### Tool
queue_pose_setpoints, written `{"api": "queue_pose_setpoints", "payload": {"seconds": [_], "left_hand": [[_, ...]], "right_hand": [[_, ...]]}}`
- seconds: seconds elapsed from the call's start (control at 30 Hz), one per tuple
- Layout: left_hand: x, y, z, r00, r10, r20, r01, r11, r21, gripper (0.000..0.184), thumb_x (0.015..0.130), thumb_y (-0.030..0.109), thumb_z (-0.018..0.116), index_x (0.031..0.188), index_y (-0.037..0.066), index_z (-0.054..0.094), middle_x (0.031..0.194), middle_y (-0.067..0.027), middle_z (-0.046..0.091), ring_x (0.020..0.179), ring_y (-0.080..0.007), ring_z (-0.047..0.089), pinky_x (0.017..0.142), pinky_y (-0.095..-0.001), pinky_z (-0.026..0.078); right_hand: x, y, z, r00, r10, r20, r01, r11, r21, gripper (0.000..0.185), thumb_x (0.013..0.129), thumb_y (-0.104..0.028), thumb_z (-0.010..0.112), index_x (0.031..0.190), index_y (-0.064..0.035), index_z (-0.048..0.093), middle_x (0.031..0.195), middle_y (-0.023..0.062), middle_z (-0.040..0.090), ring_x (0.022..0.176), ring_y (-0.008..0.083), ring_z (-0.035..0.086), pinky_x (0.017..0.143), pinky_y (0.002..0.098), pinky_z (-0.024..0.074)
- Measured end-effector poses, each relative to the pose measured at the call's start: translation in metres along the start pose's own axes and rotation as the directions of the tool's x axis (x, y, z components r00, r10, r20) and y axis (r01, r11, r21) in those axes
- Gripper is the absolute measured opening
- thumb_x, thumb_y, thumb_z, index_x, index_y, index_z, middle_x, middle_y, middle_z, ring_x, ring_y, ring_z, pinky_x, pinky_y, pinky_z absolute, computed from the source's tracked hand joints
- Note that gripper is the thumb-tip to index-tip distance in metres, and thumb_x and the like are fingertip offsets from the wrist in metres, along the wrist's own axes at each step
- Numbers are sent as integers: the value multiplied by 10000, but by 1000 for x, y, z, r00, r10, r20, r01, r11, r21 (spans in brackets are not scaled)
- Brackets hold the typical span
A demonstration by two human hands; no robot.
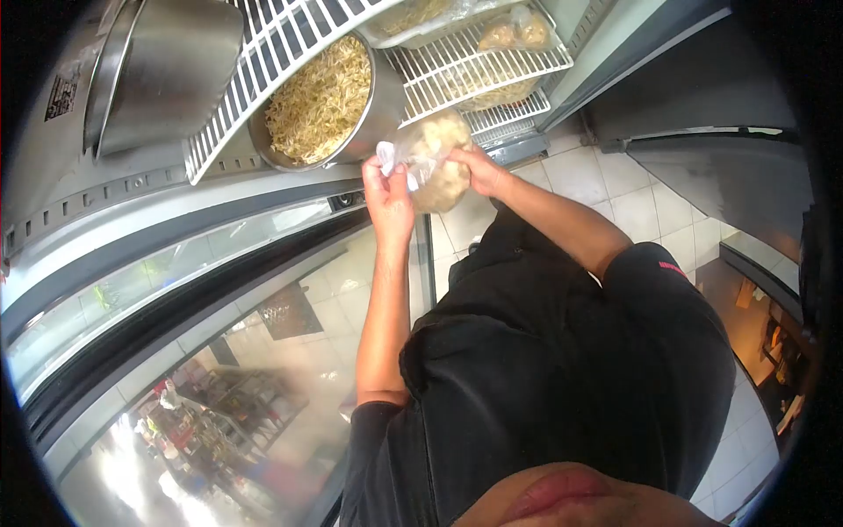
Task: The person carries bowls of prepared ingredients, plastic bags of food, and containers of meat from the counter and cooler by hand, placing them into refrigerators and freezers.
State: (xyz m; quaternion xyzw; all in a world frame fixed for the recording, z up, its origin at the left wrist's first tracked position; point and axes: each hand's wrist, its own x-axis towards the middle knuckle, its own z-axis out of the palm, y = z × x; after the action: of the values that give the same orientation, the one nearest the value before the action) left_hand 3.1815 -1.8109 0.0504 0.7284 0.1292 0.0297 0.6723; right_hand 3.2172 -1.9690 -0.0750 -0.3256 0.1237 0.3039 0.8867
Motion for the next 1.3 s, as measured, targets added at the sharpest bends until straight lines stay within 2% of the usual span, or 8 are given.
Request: {"api": "queue_pose_setpoints", "payload": {"seconds": [0.2,0.53,0.67,0.77,0.83,1.03,1.23,1.3], "left_hand": [[6,3,5,990,137,35,-140,985,102,328,846,-73,525,1154,25,470,1016,-45,534,948,-129,519,866,-261,421],[20,-18,11,960,244,138,-277,753,597,501,827,39,607,1303,37,451,1159,-162,529,1043,-277,554,885,-347,458],[18,-33,14,926,277,255,-375,620,689,626,755,35,654,1337,58,423,1405,-248,339,1281,-419,355,1063,-451,304],[-1,-58,6,968,195,155,-244,615,750,693,729,27,668,1358,46,378,1435,-273,267,1318,-460,259,1097,-472,241],[-6,-67,1,987,126,96,-154,623,767,715,727,28,672,1365,26,349,1437,-287,245,1317,-486,232,1104,-496,213],[17,-81,-3,965,235,119,-240,595,767,700,725,-5,648,1356,18,346,1420,-299,245,1311,-478,243,1115,-495,191],[69,-116,-13,943,271,193,-311,511,801,395,793,42,578,1180,62,507,1205,-222,529,1186,-445,420,1018,-517,302],[92,-109,-18,980,4,200,-160,610,776,270,816,129,576,1080,74,558,1114,-200,583,1077,-435,500,921,-511,388]], "right_hand": [[25,-6,9,994,-55,-90,58,998,34,468,822,-186,677,1219,-42,474,1080,89,603,993,225,618,829,384,539],[125,6,8,940,-136,-313,238,918,316,201,871,-161,576,1036,-47,591,918,100,618,802,223,623,697,383,544],[165,23,-34,899,-327,-292,214,909,-358,241,923,-207,534,1068,-22,588,982,114,620,886,226,602,733,354,526],[171,23,-41,825,-522,-216,32,425,-905,265,935,-214,517,1095,-14,583,1020,143,621,935,251,599,768,358,516],[113,0,-1,848,-493,-194,238,681,-692,421,886,-267,584,1221,-22,518,1124,226,591,1046,334,579,872,391,475],[23,4,43,673,-676,301,255,-170,-952,720,756,-377,707,1315,-36,409,1158,259,561,1039,391,569,897,450,451],[117,26,17,917,-322,235,187,-171,-967,602,743,-453,689,1141,-13,586,1081,277,593,993,407,578,896,455,451],[113,-13,50,953,-271,133,102,-126,-987,548,749,-461,680,1068,-17,636,1047,276,608,983,405,583,891,453,452]]}}
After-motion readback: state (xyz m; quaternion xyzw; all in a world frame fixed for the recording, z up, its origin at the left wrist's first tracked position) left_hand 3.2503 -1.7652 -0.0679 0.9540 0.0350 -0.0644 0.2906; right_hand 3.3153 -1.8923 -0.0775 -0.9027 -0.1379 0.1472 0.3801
